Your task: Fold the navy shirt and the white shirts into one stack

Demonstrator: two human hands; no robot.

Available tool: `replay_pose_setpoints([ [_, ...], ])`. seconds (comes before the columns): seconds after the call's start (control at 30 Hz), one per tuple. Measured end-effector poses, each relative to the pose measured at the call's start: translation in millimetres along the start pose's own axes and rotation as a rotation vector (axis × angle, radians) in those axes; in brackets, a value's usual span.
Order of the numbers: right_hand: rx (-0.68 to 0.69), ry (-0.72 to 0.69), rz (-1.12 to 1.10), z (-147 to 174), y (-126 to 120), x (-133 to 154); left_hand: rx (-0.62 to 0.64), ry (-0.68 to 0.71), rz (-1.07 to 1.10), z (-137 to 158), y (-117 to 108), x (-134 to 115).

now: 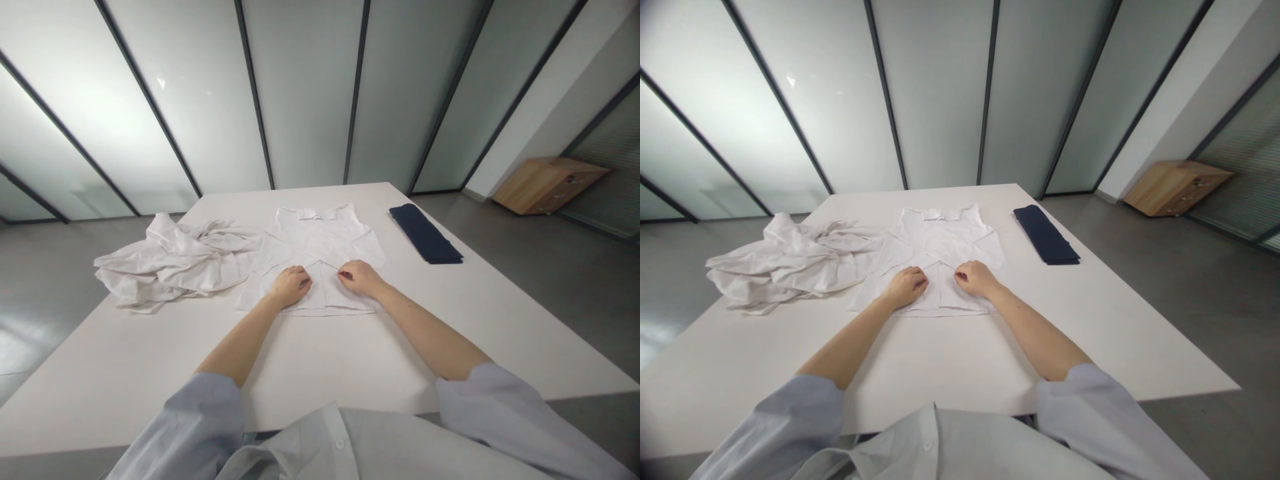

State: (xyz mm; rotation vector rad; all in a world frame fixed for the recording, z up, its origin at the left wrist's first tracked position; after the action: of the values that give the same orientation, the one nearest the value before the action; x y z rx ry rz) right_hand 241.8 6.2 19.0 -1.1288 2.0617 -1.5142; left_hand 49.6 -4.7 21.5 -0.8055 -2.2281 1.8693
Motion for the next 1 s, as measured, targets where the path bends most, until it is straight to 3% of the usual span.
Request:
replay_pose_setpoints([
  [0.2,0.058,-0.029,-0.010,-1.8,5.7,5.9,0.076,-0.080,-0.038,-0.3,6.9,4.2],
  [0.37,0.086,0.041,-0.001,-0.9,18.8,-1.2,0.099,-0.117,-0.046,1.3,14.7,7.4],
  [0.7,-0.007,-0.099,-0.074,0.0,1.8,22.2,0.118,0.040,0.010,6.7,13.3,-5.6],
  [0.83,0.014,-0.198,-0.143,-2.6,-0.9,36.6,0.142,0.046,0.034,7.3,13.9,-13.2],
  [1.0,0.055,-0.191,-0.165,-4.5,5.3,35.7,0.160,0.040,0.080,9.0,9.3,-17.7],
])
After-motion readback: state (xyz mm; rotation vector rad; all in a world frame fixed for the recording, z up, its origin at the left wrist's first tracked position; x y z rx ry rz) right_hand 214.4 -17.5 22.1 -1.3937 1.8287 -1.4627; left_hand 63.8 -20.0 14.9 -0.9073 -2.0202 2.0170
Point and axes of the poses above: each hand's wrist, its own z-axis away from the middle knuckle, its own y-axis out of the palm, x = y × z, the point moved 6 cm from there along -z, towards the middle knuckle, and after that the axes turned 13 degrees about -y, right-handed, at the moved point
